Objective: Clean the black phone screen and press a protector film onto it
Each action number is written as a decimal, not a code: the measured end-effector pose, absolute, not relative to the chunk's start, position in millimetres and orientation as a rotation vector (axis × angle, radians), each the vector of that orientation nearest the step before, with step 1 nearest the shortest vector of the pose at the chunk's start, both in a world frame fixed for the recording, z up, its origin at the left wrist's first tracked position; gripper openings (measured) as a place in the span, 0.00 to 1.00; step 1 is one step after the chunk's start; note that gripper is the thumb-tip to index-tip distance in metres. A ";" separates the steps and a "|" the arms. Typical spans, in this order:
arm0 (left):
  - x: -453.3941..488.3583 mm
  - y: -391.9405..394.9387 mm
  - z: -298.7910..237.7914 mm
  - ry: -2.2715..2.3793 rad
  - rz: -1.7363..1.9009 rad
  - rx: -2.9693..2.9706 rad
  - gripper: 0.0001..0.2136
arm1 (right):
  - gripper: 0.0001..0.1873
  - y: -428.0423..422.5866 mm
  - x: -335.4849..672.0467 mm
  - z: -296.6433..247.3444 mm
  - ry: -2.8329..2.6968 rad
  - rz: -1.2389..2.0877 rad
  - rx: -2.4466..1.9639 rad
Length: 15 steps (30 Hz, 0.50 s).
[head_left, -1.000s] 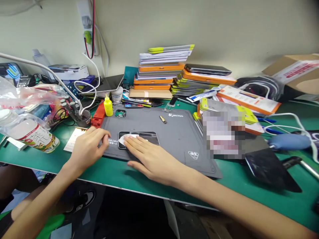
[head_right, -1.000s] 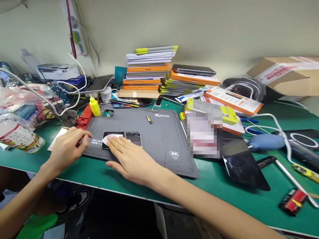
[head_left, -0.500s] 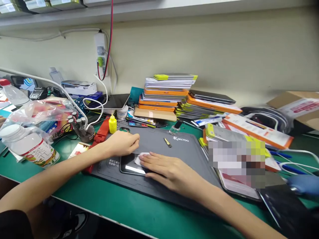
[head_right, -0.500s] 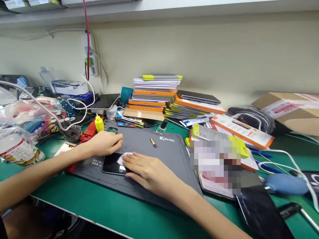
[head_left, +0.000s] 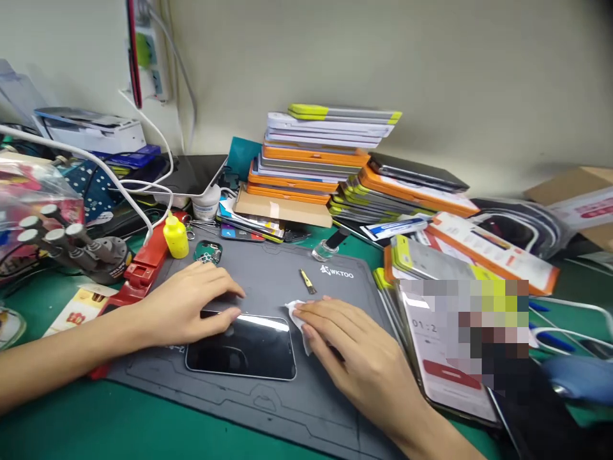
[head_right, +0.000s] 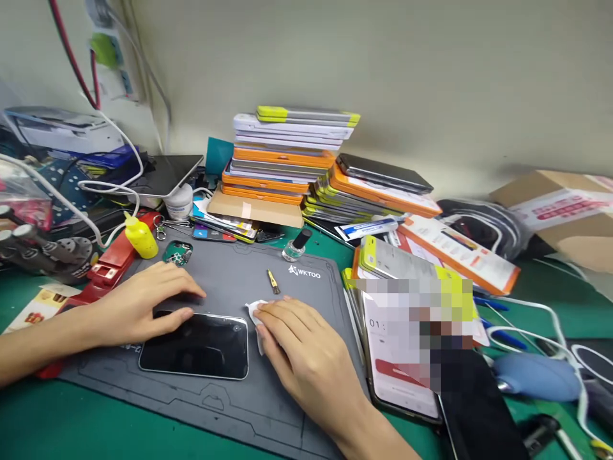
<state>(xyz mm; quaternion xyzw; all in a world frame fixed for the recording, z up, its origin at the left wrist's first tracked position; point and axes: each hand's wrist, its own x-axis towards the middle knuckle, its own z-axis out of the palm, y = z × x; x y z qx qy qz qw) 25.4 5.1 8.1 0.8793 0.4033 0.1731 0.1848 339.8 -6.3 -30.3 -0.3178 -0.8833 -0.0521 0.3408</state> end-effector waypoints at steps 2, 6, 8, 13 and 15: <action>27.1 5.3 9.1 1.031 0.478 2.508 0.10 | 0.14 -9.3 342.5 -30.6 -2.303 -0.174 -0.857; 30.5 4.8 11.2 0.864 0.390 2.538 0.13 | 0.19 -16.0 344.4 -30.1 -2.338 -0.160 -0.800; 31.0 4.8 10.8 0.794 0.338 2.593 0.21 | 0.17 -18.0 344.4 -30.3 -2.395 -0.128 -0.716; 31.5 3.8 5.2 0.632 0.306 2.759 0.35 | 0.20 -15.4 347.2 -41.0 -2.531 -0.156 -0.547; 31.7 3.2 3.0 0.614 0.313 2.785 0.33 | 0.24 -13.1 348.4 -47.7 -2.551 -0.181 -0.512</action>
